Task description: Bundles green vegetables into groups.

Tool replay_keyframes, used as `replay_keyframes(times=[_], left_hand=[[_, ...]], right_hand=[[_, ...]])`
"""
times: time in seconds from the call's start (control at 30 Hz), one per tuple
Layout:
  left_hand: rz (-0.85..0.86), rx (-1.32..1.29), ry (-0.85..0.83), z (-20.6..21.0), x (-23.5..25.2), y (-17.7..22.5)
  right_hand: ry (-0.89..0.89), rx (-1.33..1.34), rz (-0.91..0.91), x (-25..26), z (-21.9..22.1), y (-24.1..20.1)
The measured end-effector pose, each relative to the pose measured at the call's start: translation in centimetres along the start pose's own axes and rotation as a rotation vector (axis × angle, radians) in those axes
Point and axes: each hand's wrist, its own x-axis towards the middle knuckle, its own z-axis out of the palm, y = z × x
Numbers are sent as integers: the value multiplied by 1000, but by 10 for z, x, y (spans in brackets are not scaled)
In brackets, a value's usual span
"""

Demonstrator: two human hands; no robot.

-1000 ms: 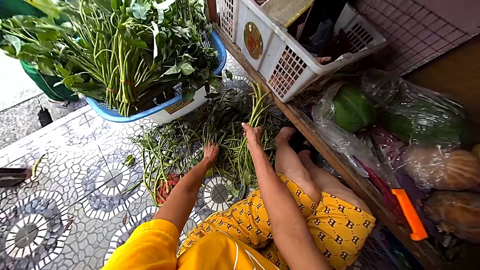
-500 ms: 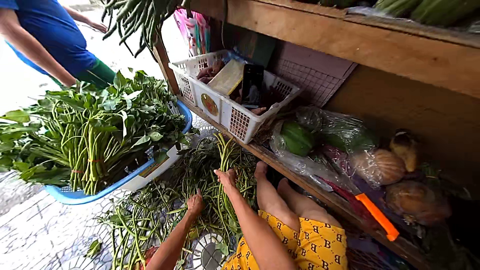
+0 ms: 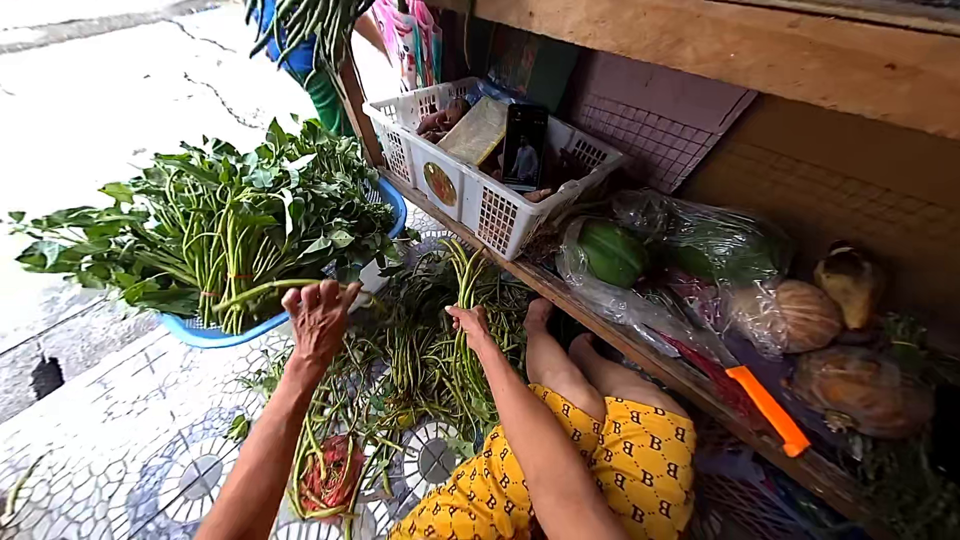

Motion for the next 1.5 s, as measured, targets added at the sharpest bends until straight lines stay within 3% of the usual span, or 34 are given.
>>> replay_keyframes(times=[0.17,0.33,0.53,0.73,0.83,0.93,1.1,1.33,1.5], left_hand=[[102,-16,-53,-32,23,-22],[-110,-408,-71,-32,49,-18],[-316,-826,-170,-3,56,0],[-235,-946,-252,27,59,51],[-255,-987,-229,45,55,73],[-388,-1130,-269,57,34,79],[-386,-964,-602,62,-10,78],[-405,-999,-629,74,-28,74],[-132,-783,-634,76,-31,70]], right_hand=[[-6,-24,-8,-4,-3,-2],[-31,28,-35,-1,-7,-1],[-168,-17,-92,-19,-13,-10],[-416,9,-207,-46,3,-20],[-406,11,-209,-46,5,-14],[-354,94,-188,-36,1,-11],[-250,212,-184,-11,4,-2],[-254,110,-150,-14,8,-4],[-279,32,-151,-16,8,-4]])
